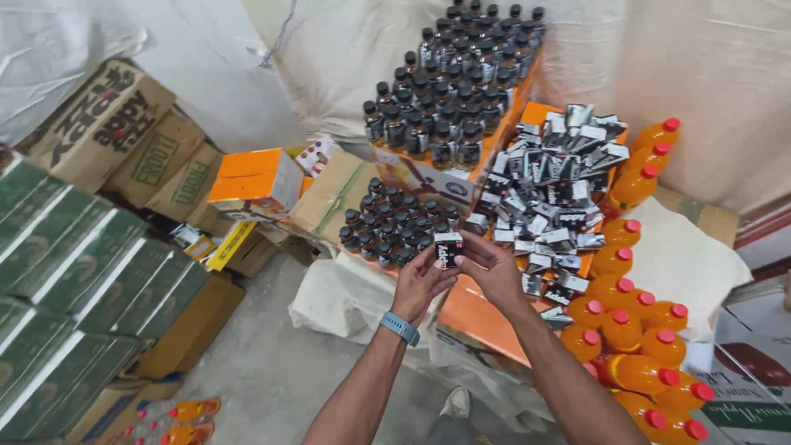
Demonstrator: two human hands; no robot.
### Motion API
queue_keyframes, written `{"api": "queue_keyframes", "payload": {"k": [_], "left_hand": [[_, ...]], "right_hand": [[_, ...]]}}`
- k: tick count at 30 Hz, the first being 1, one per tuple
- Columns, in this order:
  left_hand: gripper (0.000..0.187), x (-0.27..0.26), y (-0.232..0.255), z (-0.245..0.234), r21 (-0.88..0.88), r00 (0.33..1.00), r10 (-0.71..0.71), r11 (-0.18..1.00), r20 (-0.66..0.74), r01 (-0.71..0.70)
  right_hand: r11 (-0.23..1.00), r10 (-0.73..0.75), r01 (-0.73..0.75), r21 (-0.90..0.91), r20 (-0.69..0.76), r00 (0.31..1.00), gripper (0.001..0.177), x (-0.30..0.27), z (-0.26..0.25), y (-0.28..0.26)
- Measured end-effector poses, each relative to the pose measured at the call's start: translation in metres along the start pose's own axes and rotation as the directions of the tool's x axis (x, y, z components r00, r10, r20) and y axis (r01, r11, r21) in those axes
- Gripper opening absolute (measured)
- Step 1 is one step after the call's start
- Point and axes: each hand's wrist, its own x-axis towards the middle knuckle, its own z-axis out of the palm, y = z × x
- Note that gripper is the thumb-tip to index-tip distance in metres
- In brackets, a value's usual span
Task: The person repeatedly picks up small white boxes from a table and places them in a neat stack on a large cardboard box. The person moves back and forth between the table and the stack, handling one box at a time.
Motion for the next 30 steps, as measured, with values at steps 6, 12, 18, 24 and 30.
{"api": "queue_keyframes", "payload": {"k": [6, 12, 18, 24, 30], "left_hand": [[0.046, -0.068, 0.056, -0.085, -0.032, 0.977, 0.141, 0.989, -0.160, -0.147], [0.048, -0.184, 0.104, -0.181, -0.021, 0.909, 0.260, 0.959, -0.325, -0.282], [0.050, -0.338, 0.158, -0.267, -0.015, 0.790, 0.336, 0.917, -0.513, -0.399], [0.050, -0.473, 0.172, -0.367, 0.017, 0.604, 0.414, 0.833, -0.681, -0.552], [0.051, -0.599, 0.177, -0.444, 0.082, 0.360, 0.446, 0.712, -0.819, -0.697]], "right_hand": [[0.999, 0.021, -0.027, 0.025, 0.220, 0.975, 0.056, -0.013, 0.112, 0.029], [0.997, 0.067, -0.074, 0.003, 0.392, 0.917, 0.055, -0.091, 0.252, 0.040], [0.989, 0.132, -0.149, -0.018, 0.582, 0.803, 0.055, -0.191, 0.395, 0.072], [0.979, 0.170, -0.198, -0.056, 0.767, 0.619, 0.054, -0.298, 0.532, 0.104], [0.967, 0.207, -0.217, -0.136, 0.914, 0.348, 0.054, -0.404, 0.654, 0.119]]}}
